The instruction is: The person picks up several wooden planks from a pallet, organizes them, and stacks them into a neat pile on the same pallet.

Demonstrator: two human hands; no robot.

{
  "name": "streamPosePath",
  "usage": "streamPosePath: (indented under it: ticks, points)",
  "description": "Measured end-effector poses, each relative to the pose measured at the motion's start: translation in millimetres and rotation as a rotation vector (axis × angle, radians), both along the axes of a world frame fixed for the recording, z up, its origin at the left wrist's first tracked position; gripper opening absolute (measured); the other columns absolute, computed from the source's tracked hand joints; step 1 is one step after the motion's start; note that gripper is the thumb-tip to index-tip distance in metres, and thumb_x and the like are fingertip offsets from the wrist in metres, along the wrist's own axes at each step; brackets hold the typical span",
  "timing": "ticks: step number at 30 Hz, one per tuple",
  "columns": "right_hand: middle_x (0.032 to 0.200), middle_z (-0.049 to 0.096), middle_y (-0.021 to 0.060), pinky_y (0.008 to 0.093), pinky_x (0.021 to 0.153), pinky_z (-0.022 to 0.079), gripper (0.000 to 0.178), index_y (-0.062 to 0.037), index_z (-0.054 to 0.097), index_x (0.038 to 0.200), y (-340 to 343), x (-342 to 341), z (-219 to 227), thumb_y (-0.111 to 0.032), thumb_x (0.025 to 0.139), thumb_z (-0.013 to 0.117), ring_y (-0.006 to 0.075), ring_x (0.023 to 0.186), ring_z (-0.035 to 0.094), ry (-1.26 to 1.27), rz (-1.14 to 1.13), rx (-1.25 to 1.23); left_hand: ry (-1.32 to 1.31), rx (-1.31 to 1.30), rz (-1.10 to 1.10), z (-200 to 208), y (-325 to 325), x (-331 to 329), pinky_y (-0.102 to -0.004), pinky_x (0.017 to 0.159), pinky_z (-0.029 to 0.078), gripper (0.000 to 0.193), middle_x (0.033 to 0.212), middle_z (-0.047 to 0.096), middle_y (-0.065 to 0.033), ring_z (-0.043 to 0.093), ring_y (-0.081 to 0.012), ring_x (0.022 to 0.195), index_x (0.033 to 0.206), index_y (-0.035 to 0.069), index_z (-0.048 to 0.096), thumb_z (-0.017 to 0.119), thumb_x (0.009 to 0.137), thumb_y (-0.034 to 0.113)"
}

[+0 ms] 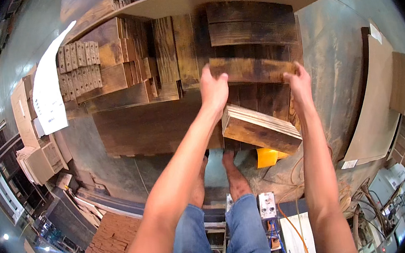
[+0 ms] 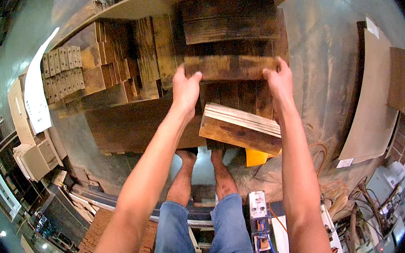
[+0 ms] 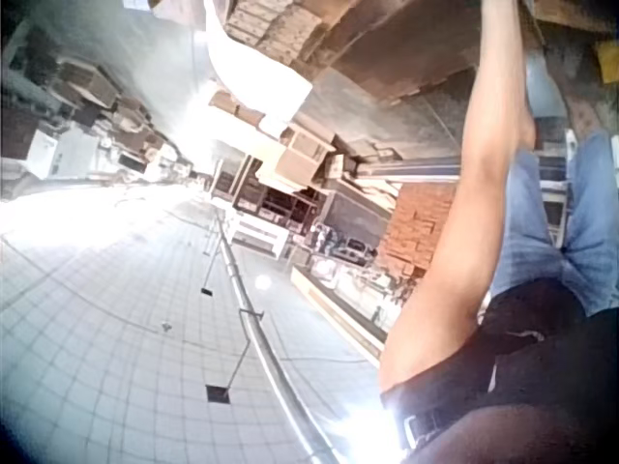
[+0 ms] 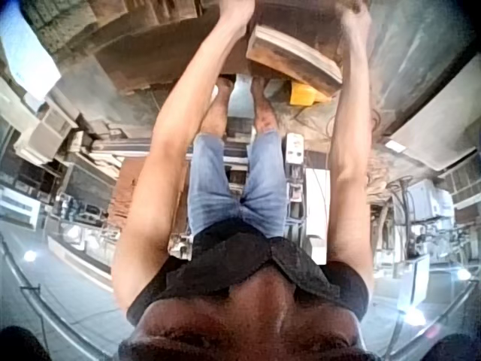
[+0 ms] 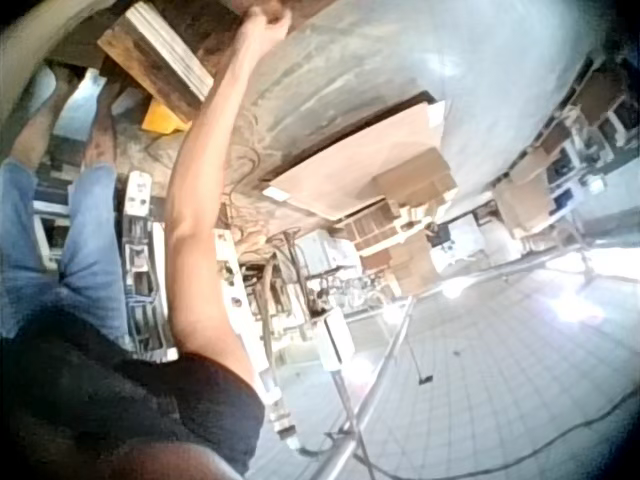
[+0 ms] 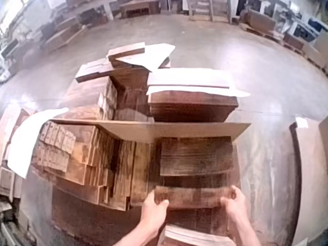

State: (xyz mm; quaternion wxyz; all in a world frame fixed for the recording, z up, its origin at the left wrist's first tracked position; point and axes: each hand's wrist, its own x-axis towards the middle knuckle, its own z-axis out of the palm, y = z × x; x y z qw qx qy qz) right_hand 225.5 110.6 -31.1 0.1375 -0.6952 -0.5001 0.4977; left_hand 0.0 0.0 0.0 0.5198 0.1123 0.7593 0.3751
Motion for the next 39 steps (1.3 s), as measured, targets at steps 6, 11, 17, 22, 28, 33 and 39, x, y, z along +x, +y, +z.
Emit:
streamPosePath:
  ticks: [6, 11, 17, 22, 28, 33, 39]
  points:
    - [0.139, 0.035, 0.0206, 0.0418, 0.104, 0.028, 0.068, -0.0019, 0.03, 0.139, 28.1, -28.1, 3.9, -0.021, 0.081, 0.061, 0.0302, 0.128, 0.034, 0.181, -0.252, -0.025, 0.014, 0.055, 0.149, -23.5, 33.8, -2.4, -0.0427, 0.109, 0.023, 0.07, 0.144, 0.024, -0.0253, 0.027, -0.0326, 0.134, 0.14, -0.005, 0.02, 0.056, 0.084, 0.017]
    - [0.146, 0.015, 0.0258, 0.0542, 0.106, 0.022, 0.075, -0.0084, 0.02, 0.143, 9.1, -26.0, 22.3, -0.03, 0.084, 0.06, 0.0357, 0.136, 0.018, 0.271, -0.763, -0.341, -0.444, -0.313, 0.411, -5.5, 21.5, 6.7, -0.0455, 0.11, 0.017, 0.077, 0.148, 0.009, -0.0245, 0.019, -0.038, 0.135, 0.144, 0.002, 0.009, 0.054, 0.087, 0.03]
    - [0.148, 0.006, 0.0214, 0.0468, 0.11, 0.018, 0.072, -0.0042, 0.016, 0.143, 16.1, -27.0, 2.8, -0.027, 0.087, 0.056, 0.0392, 0.135, 0.012, 0.555, -0.674, -0.296, -0.57, -0.082, 0.456, -10.5, 32.2, -13.2, -0.0474, 0.111, 0.014, 0.062, 0.144, 0.01, -0.0299, 0.021, -0.0419, 0.132, 0.141, 0.005, 0.02, 0.047, 0.09, 0.025]
    - [0.147, 0.009, 0.0215, 0.0459, 0.112, 0.012, 0.069, -0.0045, 0.021, 0.141, 21.2, -18.1, 2.1, -0.027, 0.086, 0.057, 0.0365, 0.137, 0.007, 0.744, -0.761, -0.313, -0.47, -0.053, 0.545, -6.5, 49.4, -12.8, -0.0486, 0.109, 0.018, 0.061, 0.145, 0.021, -0.0184, 0.026, -0.0341, 0.13, 0.138, 0.005, 0.028, 0.052, 0.087, 0.027]
    - [0.149, 0.01, 0.0203, 0.0512, 0.11, 0.016, 0.07, -0.005, 0.022, 0.142, 30.9, -27.8, 22.9, -0.028, 0.086, 0.057, 0.0356, 0.138, 0.005, 0.503, -0.519, -0.202, -0.432, 0.0, 0.4, -15.5, 53.1, -27.1, -0.0462, 0.106, 0.022, 0.059, 0.143, 0.03, -0.0178, 0.029, -0.0303, 0.131, 0.136, 0.001, 0.033, 0.052, 0.086, 0.027]
    - [0.148, 0.007, 0.023, 0.0514, 0.111, 0.013, 0.074, -0.0039, 0.009, 0.143, 31.6, -30.9, 26.1, -0.026, 0.088, 0.053, 0.0358, 0.137, 0.012, 0.602, -0.68, -0.306, -0.452, -0.005, 0.563, -10.4, 56.1, -5.4, -0.0486, 0.11, 0.01, 0.068, 0.149, 0.017, -0.018, 0.013, -0.0296, 0.139, 0.142, 0.004, 0.021, 0.045, 0.09, 0.04]
    - [0.148, 0.003, 0.0259, 0.0465, 0.113, 0.007, 0.079, -0.0027, -0.001, 0.144, 32.6, -12.0, 27.4, -0.023, 0.088, 0.051, 0.0364, 0.138, 0.006, 0.818, -0.64, -0.278, -0.603, 0.202, 0.525, -8.3, 41.7, -11.8, -0.0488, 0.111, 0.005, 0.081, 0.149, 0.013, -0.0197, 0.016, -0.0358, 0.137, 0.144, 0.001, 0.006, 0.037, 0.091, 0.053]
